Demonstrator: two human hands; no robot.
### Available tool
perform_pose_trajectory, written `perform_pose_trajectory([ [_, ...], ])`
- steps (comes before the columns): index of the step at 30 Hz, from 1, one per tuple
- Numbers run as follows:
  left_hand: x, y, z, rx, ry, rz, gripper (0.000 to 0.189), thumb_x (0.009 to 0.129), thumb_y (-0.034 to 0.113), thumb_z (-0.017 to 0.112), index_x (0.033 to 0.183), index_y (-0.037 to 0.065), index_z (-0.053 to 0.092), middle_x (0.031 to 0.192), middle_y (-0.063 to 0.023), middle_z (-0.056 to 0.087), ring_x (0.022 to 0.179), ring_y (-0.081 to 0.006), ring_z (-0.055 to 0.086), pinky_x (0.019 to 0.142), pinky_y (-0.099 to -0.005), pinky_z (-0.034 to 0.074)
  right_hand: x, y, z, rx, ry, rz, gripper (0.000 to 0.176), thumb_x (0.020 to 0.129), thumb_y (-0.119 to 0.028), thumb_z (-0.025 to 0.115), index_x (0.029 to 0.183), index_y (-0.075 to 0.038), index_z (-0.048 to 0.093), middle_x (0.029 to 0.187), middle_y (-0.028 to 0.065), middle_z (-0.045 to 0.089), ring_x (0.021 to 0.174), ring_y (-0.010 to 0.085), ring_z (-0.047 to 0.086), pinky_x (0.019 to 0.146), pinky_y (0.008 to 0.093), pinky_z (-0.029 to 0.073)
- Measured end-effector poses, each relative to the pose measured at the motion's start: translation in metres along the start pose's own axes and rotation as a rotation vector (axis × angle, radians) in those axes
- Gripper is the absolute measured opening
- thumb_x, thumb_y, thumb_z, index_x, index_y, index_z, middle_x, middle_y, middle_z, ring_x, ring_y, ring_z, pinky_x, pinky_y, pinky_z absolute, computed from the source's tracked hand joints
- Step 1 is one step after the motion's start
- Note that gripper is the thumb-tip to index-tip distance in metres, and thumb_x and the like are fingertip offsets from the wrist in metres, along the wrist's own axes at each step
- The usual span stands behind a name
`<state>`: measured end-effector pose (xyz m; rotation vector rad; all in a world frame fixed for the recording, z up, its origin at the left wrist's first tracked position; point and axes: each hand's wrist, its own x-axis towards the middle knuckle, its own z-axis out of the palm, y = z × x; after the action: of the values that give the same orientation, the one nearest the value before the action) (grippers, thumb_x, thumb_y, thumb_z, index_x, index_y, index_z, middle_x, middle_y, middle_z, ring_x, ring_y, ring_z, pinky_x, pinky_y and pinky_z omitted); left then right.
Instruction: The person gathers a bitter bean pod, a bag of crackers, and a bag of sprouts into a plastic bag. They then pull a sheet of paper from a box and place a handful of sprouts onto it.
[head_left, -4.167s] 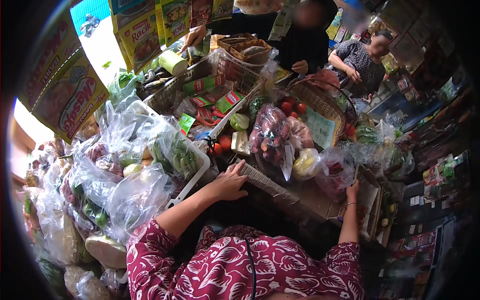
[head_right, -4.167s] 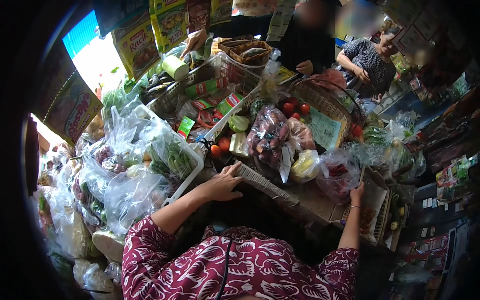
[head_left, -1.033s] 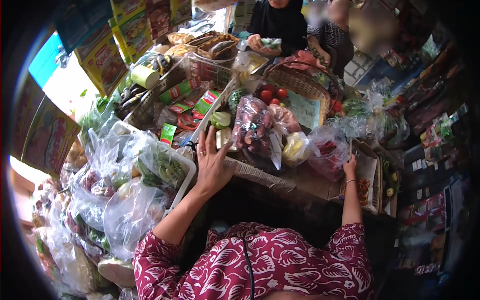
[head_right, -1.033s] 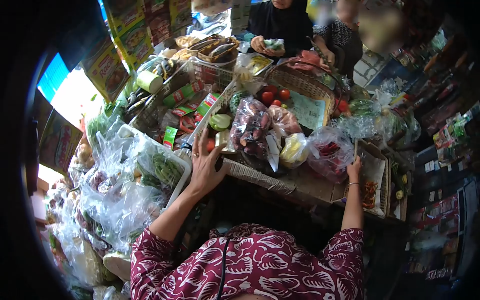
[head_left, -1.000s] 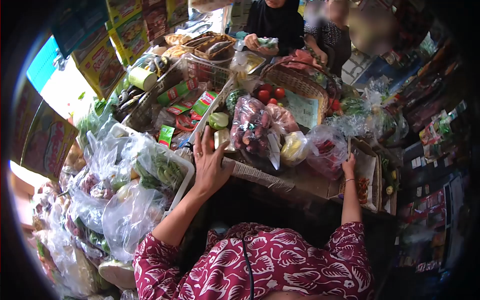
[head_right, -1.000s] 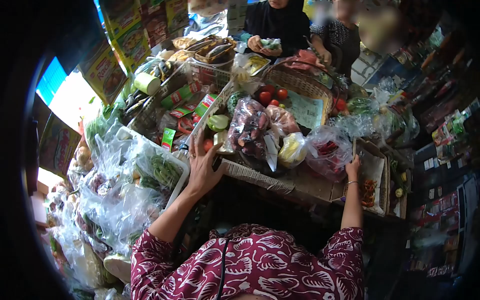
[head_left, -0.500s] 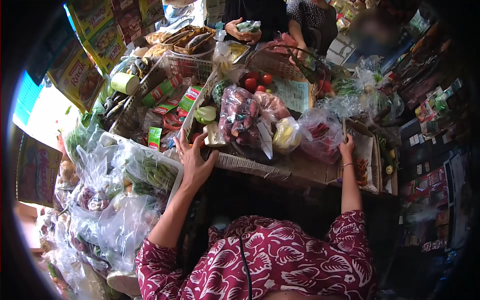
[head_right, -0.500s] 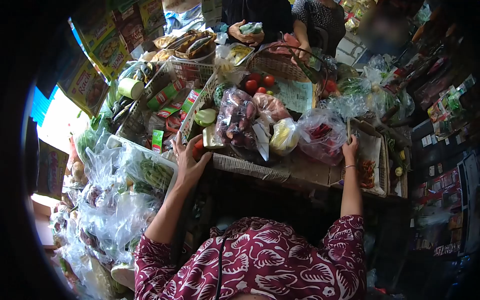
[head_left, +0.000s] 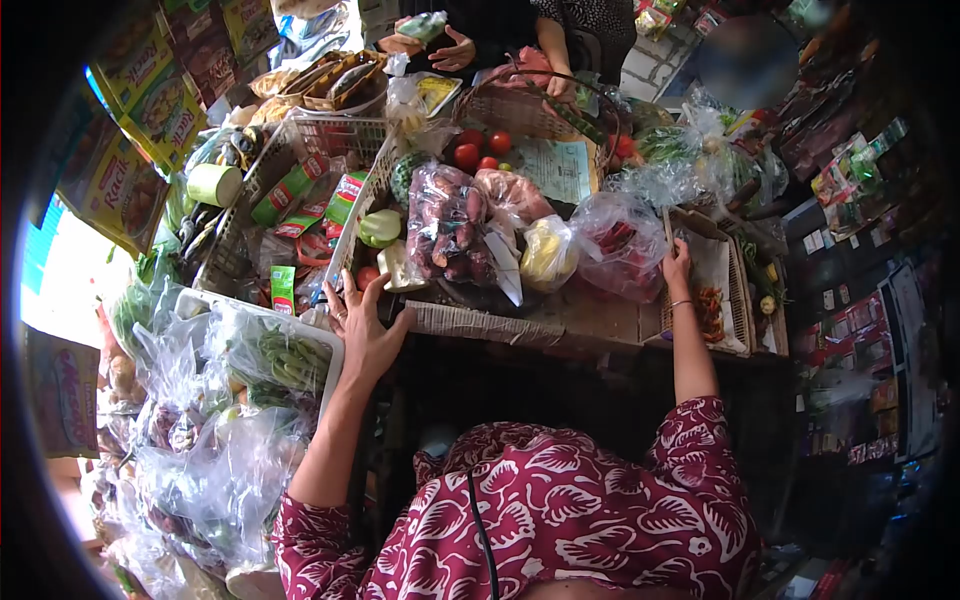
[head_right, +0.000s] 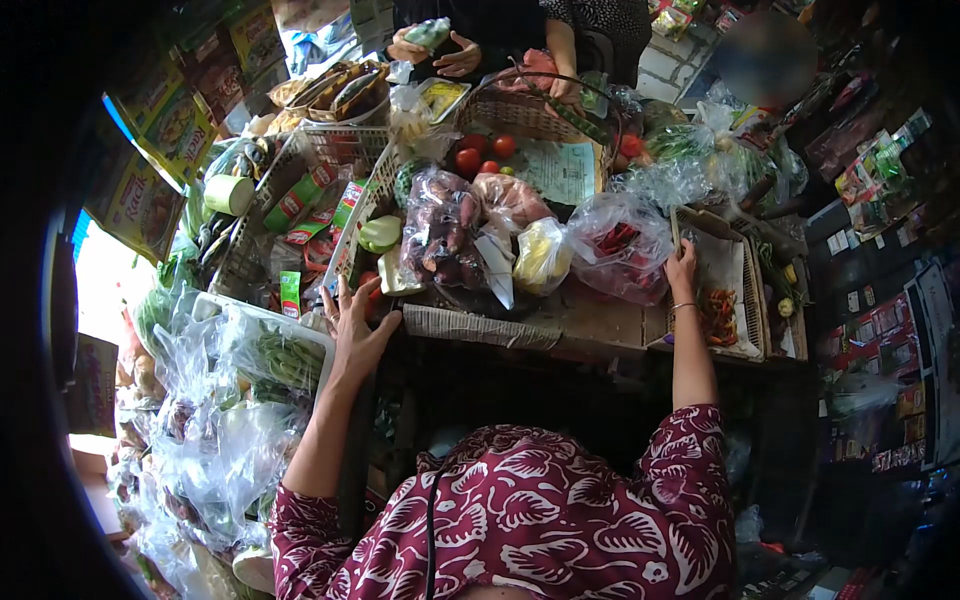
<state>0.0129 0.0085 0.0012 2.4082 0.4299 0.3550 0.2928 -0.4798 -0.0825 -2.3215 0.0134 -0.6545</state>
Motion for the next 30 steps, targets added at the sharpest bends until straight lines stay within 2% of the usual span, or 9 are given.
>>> perform_pose_trajectory([
  [2, -0.001, 0.000, 0.000, 0.004, -0.014, -0.015, 0.056, 0.069, 0.033, 0.064, 0.120, 0.019, 0.046, 0.139, -0.0270, 0.010, 0.129, -0.0440, -0.006, 0.098, -0.0592, 0.000, -0.002, -0.009, -0.003, 0.013, 0.001, 0.009, 0.034, 0.078, -0.014, 0.052, 0.108, 0.002, 0.049, 0.102, 0.0190, 0.056, 0.095, 0.0297, 0.054, 0.082, 0.0341, 0.042],
  [4, 0.000, -0.001, 0.000, 0.011, -0.012, -0.011, 0.055, 0.070, 0.033, 0.064, 0.120, 0.019, 0.046, 0.139, -0.0273, 0.009, 0.129, -0.0430, -0.007, 0.098, -0.0592, -0.001, -0.006, -0.024, -0.008, 0.115, -0.070, 0.130, 0.035, 0.079, -0.010, 0.051, 0.112, 0.001, 0.046, 0.107, 0.0197, 0.051, 0.095, 0.0324, 0.052, 0.079, 0.0371, 0.043],
  [7, 0.000, 0.001, -0.001, 0.016, -0.019, -0.017, 0.055, 0.070, 0.033, 0.064, 0.120, 0.019, 0.046, 0.139, -0.0276, 0.009, 0.129, -0.0433, -0.007, 0.098, -0.0596, -0.001, 0.005, 0.011, 0.002, -0.031, -0.063, 0.014, 0.035, 0.080, -0.010, 0.051, 0.113, 0.001, 0.045, 0.109, 0.0200, 0.051, 0.098, 0.0328, 0.051, 0.082, 0.0375, 0.042],
  [13, -0.001, -0.001, -0.001, 0.018, -0.014, -0.011, 0.055, 0.069, 0.033, 0.064, 0.119, 0.018, 0.046, 0.139, -0.0280, 0.009, 0.129, -0.0433, -0.008, 0.097, -0.0602, -0.001, 0.001, -0.002, -0.001, 0.012, -0.058, 0.051, 0.034, 0.080, -0.009, 0.050, 0.112, 0.001, 0.045, 0.108, 0.0204, 0.051, 0.099, 0.0334, 0.050, 0.084, 0.0373, 0.040],
  [19, 0.000, -0.002, 0.001, 0.012, -0.016, -0.018, 0.056, 0.069, 0.035, 0.063, 0.120, 0.016, 0.046, 0.139, -0.0291, 0.007, 0.129, -0.0424, -0.009, 0.097, -0.0601, -0.001, 0.009, 0.027, 0.009, 0.018, -0.027, -0.013, 0.033, 0.078, -0.007, 0.051, 0.110, 0.002, 0.046, 0.106, 0.0206, 0.052, 0.099, 0.0339, 0.050, 0.084, 0.0371, 0.040],
  [21, -0.001, -0.002, 0.000, 0.012, -0.018, -0.023, 0.056, 0.069, 0.035, 0.063, 0.120, 0.016, 0.046, 0.139, -0.0294, 0.006, 0.129, -0.0422, -0.009, 0.097, -0.0601, -0.001, 0.005, 0.016, 0.006, 0.029, -0.028, -0.001, 0.033, 0.078, -0.006, 0.051, 0.109, 0.002, 0.047, 0.106, 0.0207, 0.052, 0.099, 0.0340, 0.050, 0.085, 0.0372, 0.039],
  [23, -0.001, -0.003, 0.001, 0.045, -0.010, -0.038, 0.056, 0.070, 0.039, 0.065, 0.120, 0.023, 0.046, 0.140, -0.0247, 0.009, 0.130, -0.0419, -0.007, 0.099, -0.0582, 0.001, 0.005, 0.015, 0.006, 0.038, -0.031, 0.011, 0.033, 0.077, -0.006, 0.051, 0.109, 0.002, 0.047, 0.105, 0.0208, 0.052, 0.099, 0.0340, 0.050, 0.085, 0.0373, 0.039],
  [27, 0.000, -0.003, 0.001, 0.039, -0.006, -0.038, 0.055, 0.070, 0.038, 0.065, 0.120, 0.023, 0.047, 0.140, -0.0251, 0.008, 0.129, -0.0422, -0.008, 0.099, -0.0585, 0.000, 0.005, 0.016, 0.005, 0.011, -0.026, -0.031, 0.034, 0.074, -0.005, 0.051, 0.108, 0.002, 0.048, 0.104, 0.0211, 0.052, 0.099, 0.0340, 0.050, 0.086, 0.0375, 0.039],
  [30, 0.000, 0.000, -0.002, 0.015, -0.045, -0.033, 0.057, 0.070, 0.037, 0.063, 0.120, 0.016, 0.045, 0.139, -0.0291, 0.004, 0.129, -0.0427, -0.011, 0.097, -0.0602, 0.000, 0.004, 0.014, 0.004, -0.016, -0.027, -0.033, 0.035, 0.073, -0.004, 0.051, 0.107, 0.002, 0.048, 0.104, 0.0211, 0.052, 0.099, 0.0343, 0.049, 0.086, 0.0377, 0.039],
])
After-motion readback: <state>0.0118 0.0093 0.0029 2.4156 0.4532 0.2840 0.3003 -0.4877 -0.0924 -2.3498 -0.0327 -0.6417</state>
